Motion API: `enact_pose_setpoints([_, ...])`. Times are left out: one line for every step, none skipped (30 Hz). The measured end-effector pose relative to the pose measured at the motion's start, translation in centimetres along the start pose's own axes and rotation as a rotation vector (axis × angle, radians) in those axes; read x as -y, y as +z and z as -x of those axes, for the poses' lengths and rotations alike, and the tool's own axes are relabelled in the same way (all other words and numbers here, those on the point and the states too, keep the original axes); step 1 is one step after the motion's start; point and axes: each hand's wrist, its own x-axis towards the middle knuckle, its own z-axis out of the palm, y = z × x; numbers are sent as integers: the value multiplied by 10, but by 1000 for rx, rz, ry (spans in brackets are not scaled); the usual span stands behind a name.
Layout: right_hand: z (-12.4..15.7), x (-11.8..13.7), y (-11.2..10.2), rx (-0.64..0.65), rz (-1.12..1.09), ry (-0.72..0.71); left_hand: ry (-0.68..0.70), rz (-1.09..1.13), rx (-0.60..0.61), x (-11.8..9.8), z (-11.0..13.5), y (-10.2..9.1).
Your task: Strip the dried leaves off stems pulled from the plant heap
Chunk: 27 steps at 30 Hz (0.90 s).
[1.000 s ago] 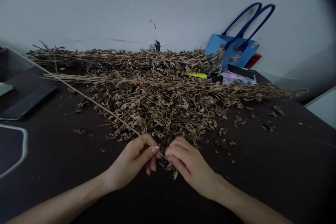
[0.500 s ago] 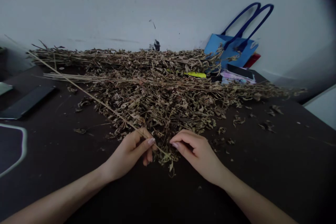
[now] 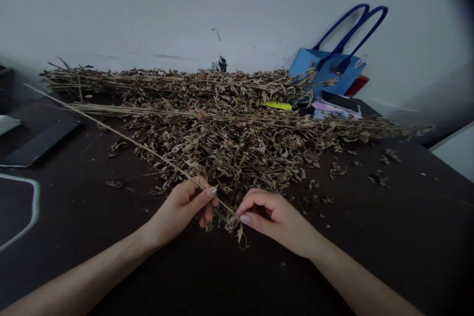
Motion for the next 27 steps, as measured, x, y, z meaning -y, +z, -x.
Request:
enact_pose_setpoints([0, 0, 0, 3, -1, 6, 0, 0, -8, 0, 0, 0])
enact_pose_setpoints([1, 0, 1, 5, -2, 12, 1, 1, -14, 0, 0, 0])
enact_pose_setpoints([1, 0, 1, 7, -6, 17, 4, 3, -15, 0, 1, 1])
enact_pose_setpoints([1, -1, 1, 8, -9, 17, 5, 10, -14, 0, 1, 1])
enact_pose_setpoints([1, -1, 1, 9, -8, 13, 4, 22, -10, 0, 1, 1])
enact_pose_setpoints([0, -2, 1, 11, -7, 6, 1, 40, -3, 1, 1, 1])
enact_pose_setpoints([0, -2, 1, 14, -6, -6, -4, 63, 6, 1, 1, 1])
enact_pose_setpoints([-1, -3, 0, 17, -5, -19, -9, 87, 18, 2, 1, 1])
enact_pose_setpoints([-1, -3, 0, 20, -2, -35, -11, 113, 29, 3, 0, 1])
enact_pose_setpoints([-2, -4, -1, 25, -1, -47, -9, 137, 40, 4, 0, 0])
enact_pose_setpoints([-2, -4, -2, 31, -1, -56, -5, 156, 51, 5, 0, 0])
enact_pose_setpoints([-2, -4, -3, 39, 0, -61, 0, 168, 60, 5, -1, 0])
enact_pose_setpoints([-2, -5, -3, 47, 3, -62, 4, 172, 67, 5, -1, -1])
enact_pose_setpoints([-2, -5, -4, 57, 10, -60, 8, 171, 75, 5, -1, -1])
enact_pose_setpoints([-2, -6, -4, 69, 19, -56, 9, 168, 82, 5, -1, -1])
enact_pose_setpoints([-2, -6, -5, 80, 29, -52, 11, 167, 91, 5, -1, -2])
enact_pose_setpoints([-2, -6, -5, 95, 40, -50, 16, 168, 100, 5, -1, -2])
enact_pose_setpoints([-2, -6, -5, 107, 50, -51, 24, 169, 111, 4, 0, -2])
enact_pose_setpoints([-2, -6, -5, 121, 57, -54, 32, 169, 122, 4, 0, -2])
enact_pose_setpoints([-2, -6, -6, 135, 61, -58, 40, 165, 130, 4, 0, -2])
enact_pose_setpoints([-2, -5, -6, 150, 60, -63, 47, 161, 139, 3, 0, -2])
enact_pose_setpoints([-2, -5, -7, 170, 55, -68, 54, 156, 147, 3, 0, -2])
enact_pose_setpoints([-3, -5, -8, 193, 44, -70, 61, 154, 156, 4, 0, -2])
enact_pose_setpoints([-3, -5, -9, 215, 28, -70, 70, 154, 165, 4, 0, -2])
enact_pose_setpoints([-4, -5, -10, 237, 11, -70, 79, 152, 175, 4, 0, -2])
enact_pose_setpoints([-4, -5, -11, 253, -5, -71, 88, 149, 184, 4, 1, -2])
enact_pose_setpoints([-5, -5, -12, 266, -19, -72, 95, 144, 193, 3, 1, -2])
